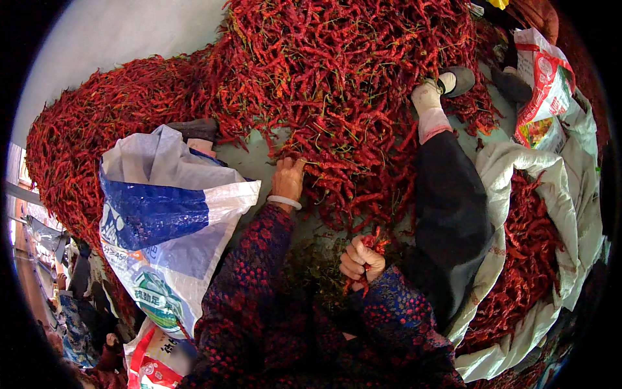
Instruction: The person sits on the floor surrounded by large piles of dried red chilies and repeatedly removes stems from the chilies by hand. The de-stemmed chilies are placed into a white sack beside them.
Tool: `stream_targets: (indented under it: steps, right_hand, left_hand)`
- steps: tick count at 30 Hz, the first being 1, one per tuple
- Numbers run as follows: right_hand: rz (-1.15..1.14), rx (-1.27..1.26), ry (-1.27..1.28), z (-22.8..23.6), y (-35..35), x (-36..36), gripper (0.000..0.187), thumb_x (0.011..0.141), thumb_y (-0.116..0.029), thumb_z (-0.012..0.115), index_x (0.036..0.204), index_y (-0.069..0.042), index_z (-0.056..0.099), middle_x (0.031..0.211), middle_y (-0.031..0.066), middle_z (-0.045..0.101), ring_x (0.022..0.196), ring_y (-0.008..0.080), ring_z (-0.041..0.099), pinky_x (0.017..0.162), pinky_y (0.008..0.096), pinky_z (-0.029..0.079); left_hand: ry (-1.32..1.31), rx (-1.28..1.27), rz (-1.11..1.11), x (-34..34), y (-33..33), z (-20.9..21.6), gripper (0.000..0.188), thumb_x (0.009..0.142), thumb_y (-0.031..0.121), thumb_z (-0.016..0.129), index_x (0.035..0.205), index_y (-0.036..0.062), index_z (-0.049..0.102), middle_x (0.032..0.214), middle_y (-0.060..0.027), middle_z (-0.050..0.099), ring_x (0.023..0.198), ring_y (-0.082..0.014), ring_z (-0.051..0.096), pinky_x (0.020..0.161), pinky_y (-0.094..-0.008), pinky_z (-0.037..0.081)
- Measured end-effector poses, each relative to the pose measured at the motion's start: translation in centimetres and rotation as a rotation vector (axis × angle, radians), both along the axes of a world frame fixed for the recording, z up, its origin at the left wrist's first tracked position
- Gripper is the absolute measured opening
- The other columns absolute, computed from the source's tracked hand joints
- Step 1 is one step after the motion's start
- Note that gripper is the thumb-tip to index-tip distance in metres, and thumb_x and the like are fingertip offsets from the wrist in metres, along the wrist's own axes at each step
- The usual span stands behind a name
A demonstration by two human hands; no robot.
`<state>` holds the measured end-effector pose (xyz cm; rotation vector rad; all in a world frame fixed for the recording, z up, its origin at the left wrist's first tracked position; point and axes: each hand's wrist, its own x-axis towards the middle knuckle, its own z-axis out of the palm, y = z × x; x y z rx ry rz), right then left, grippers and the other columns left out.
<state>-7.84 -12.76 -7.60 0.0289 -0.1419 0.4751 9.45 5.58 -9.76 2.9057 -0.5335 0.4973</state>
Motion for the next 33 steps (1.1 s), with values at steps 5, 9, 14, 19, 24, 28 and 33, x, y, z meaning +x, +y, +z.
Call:
stream_targets:
  steps: [5, 9, 14, 19, 24, 28, 33]
  right_hand:
    - [-0.058, -0.07, 0.104, -0.5, 0.4, -0.3, 0.017, 0.091, -0.019, 0.037, 0.095, -0.009, 0.05, 0.073, 0.0013, 0.048, 0.053, 0.011, 0.039, 0.045, 0.0251, 0.037]
    - [-0.043, -0.15, 0.12, -1.5, 0.1, -0.1, 0.016, 0.091, -0.019, 0.039, 0.094, -0.009, 0.051, 0.084, 0.0039, 0.052, 0.055, 0.0111, 0.041, 0.046, 0.0253, 0.038]
    - [-0.226, -0.496, 0.273, 0.0, -0.1, 0.1, 0.012, 0.089, -0.015, 0.042, 0.098, -0.009, 0.049, 0.087, 0.005, 0.051, 0.057, 0.0104, 0.04, 0.047, 0.0252, 0.037]
    - [-0.405, -0.659, 0.327, 3.4, 0.4, 0.8, 0.027, 0.081, -0.011, 0.056, 0.105, -0.005, 0.046, 0.093, 0.0078, 0.052, 0.06, 0.0095, 0.044, 0.047, 0.0236, 0.037]
    - [-0.488, -0.791, 0.416, 2.9, 0.4, 0.5, 0.024, 0.076, -0.006, 0.06, 0.098, -0.004, 0.051, 0.083, 0.0062, 0.056, 0.063, 0.0114, 0.05, 0.047, 0.0223, 0.038]
    - [-0.547, -0.929, 0.526, 3.7, 0.8, 0.7, 0.019, 0.074, -0.008, 0.063, 0.09, -0.003, 0.054, 0.074, 0.0041, 0.056, 0.061, 0.0122, 0.05, 0.048, 0.0242, 0.04]
    - [-0.524, -1.002, 0.603, 4.2, 0.7, 0.8, 0.018, 0.073, -0.009, 0.064, 0.088, -0.004, 0.056, 0.075, 0.0028, 0.057, 0.061, 0.0119, 0.051, 0.05, 0.0245, 0.04]
  left_hand:
    - [0.021, -0.151, -0.122, -0.6, -0.2, 3.0, 0.02, 0.067, 0.011, 0.06, 0.088, 0.011, 0.058, 0.088, -0.0105, 0.044, 0.085, -0.0308, 0.045, 0.06, -0.0408, 0.044]
    - [0.003, -0.399, -0.258, -2.0, -1.0, 6.1, 0.017, 0.075, 0.014, 0.059, 0.091, 0.0079, 0.059, 0.087, -0.009, 0.05, 0.077, -0.0246, 0.049, 0.06, -0.0357, 0.044]
    - [0.511, -1.044, -0.226, -4.5, -1.7, 8.4, 0.022, 0.085, 0.018, 0.051, 0.098, 0.0013, 0.056, 0.079, -0.005, 0.055, 0.067, -0.0083, 0.05, 0.06, -0.0225, 0.041]
    - [0.458, -0.736, -0.457, -8.5, -4.0, 9.1, 0.023, 0.082, 0.01, 0.05, 0.103, 0.0011, 0.052, 0.09, -0.0116, 0.055, 0.081, -0.0248, 0.054, 0.072, -0.0309, 0.042]
    - [0.505, -0.57, -0.434, -12.4, -5.7, 8.4, 0.039, 0.076, -0.001, 0.051, 0.114, 0.0042, 0.043, 0.097, -0.0184, 0.054, 0.087, -0.0321, 0.055, 0.071, -0.0366, 0.045]
    - [0.539, -0.559, -0.366, -12.8, -5.4, 8.9, 0.045, 0.074, -0.002, 0.053, 0.117, 0.0057, 0.039, 0.095, -0.0184, 0.055, 0.082, -0.0327, 0.057, 0.067, -0.0358, 0.046]
    - [0.642, -0.639, -0.288, -13.7, -6.0, 9.0, 0.044, 0.076, 0.0, 0.051, 0.118, 0.0064, 0.04, 0.089, -0.0162, 0.057, 0.079, -0.028, 0.058, 0.067, -0.0329, 0.046]
